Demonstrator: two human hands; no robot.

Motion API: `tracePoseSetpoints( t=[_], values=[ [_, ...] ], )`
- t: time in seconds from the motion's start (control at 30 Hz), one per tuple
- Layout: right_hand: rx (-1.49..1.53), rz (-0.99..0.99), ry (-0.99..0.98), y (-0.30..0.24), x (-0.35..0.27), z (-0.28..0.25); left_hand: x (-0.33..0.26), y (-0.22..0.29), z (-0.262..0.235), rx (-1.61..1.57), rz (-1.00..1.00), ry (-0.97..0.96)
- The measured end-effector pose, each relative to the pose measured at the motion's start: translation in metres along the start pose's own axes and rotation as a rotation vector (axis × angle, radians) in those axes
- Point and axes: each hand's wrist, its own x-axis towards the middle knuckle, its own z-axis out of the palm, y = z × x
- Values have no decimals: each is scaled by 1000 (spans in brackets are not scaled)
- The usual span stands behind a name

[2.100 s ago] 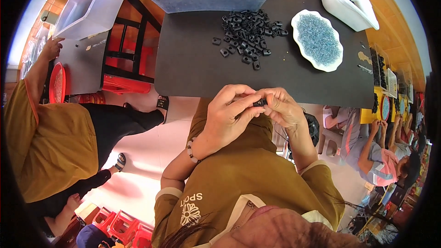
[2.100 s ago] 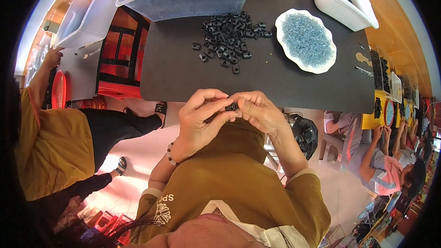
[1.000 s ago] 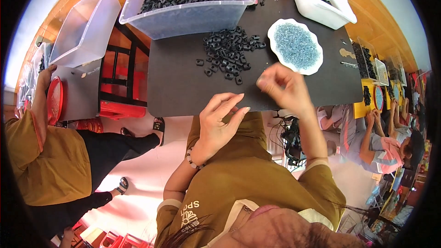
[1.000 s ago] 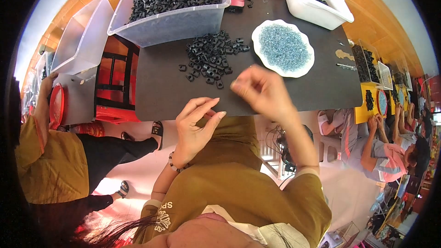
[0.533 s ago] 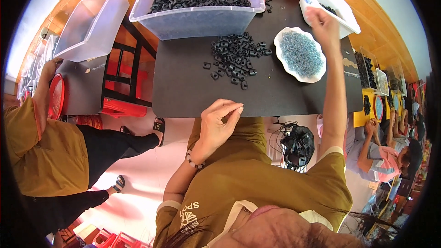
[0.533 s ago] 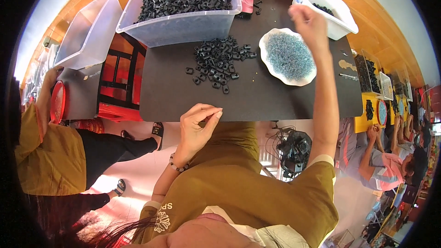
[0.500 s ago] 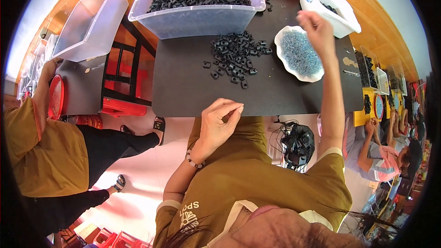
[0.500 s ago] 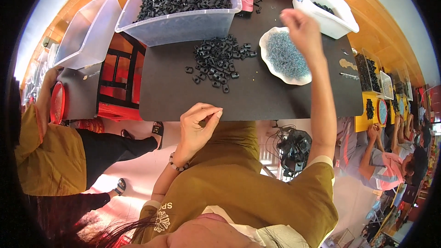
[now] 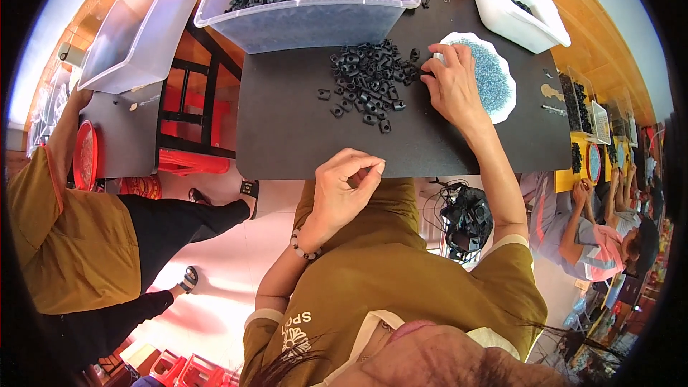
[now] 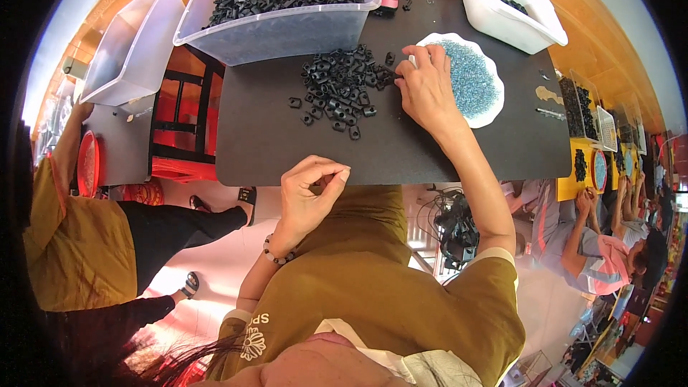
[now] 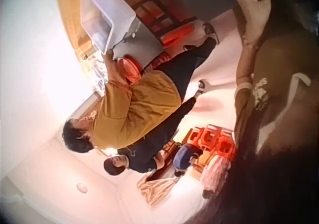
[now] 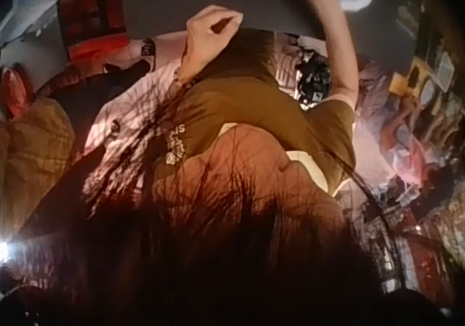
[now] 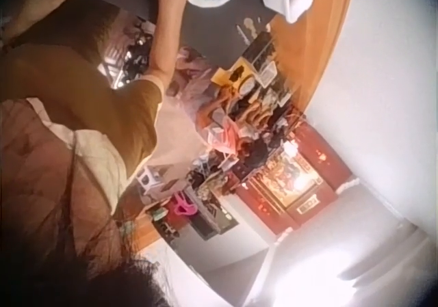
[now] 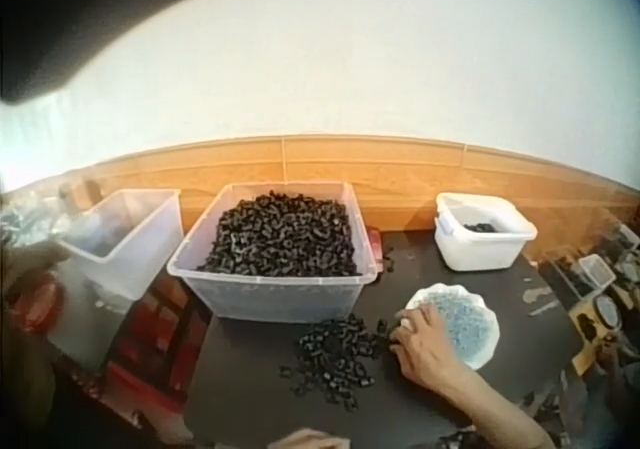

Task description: The person assembles plastic cord locks by picking up plastic components and inserting small springs into them by hand.

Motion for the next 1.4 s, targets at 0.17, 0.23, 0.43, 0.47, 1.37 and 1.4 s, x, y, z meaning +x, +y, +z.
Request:
tracePoseSetpoints(
  t=[0.17,0.23,0.43,0.47,1.37,1.4],
  values=[
    [155,3,13,-12,-7,-8,1,-7,2,-143,-96,29],
    [205,-9,31,-22,-9,-16,5,-3,4,-195,-122,62],
    [443,-167,-173,-81,-33,-53,16,7,10,-226,-108,54],
    [440,-165,-170,-86,-37,-53,16,4,12,-228,-90,20],
    [-66,10,52,-1,8,20,0,3,-5,-322,-287,-48],
    [-67,9,51,-2,8,20,0,3,-5,-323,-287,-47]
  ],
)
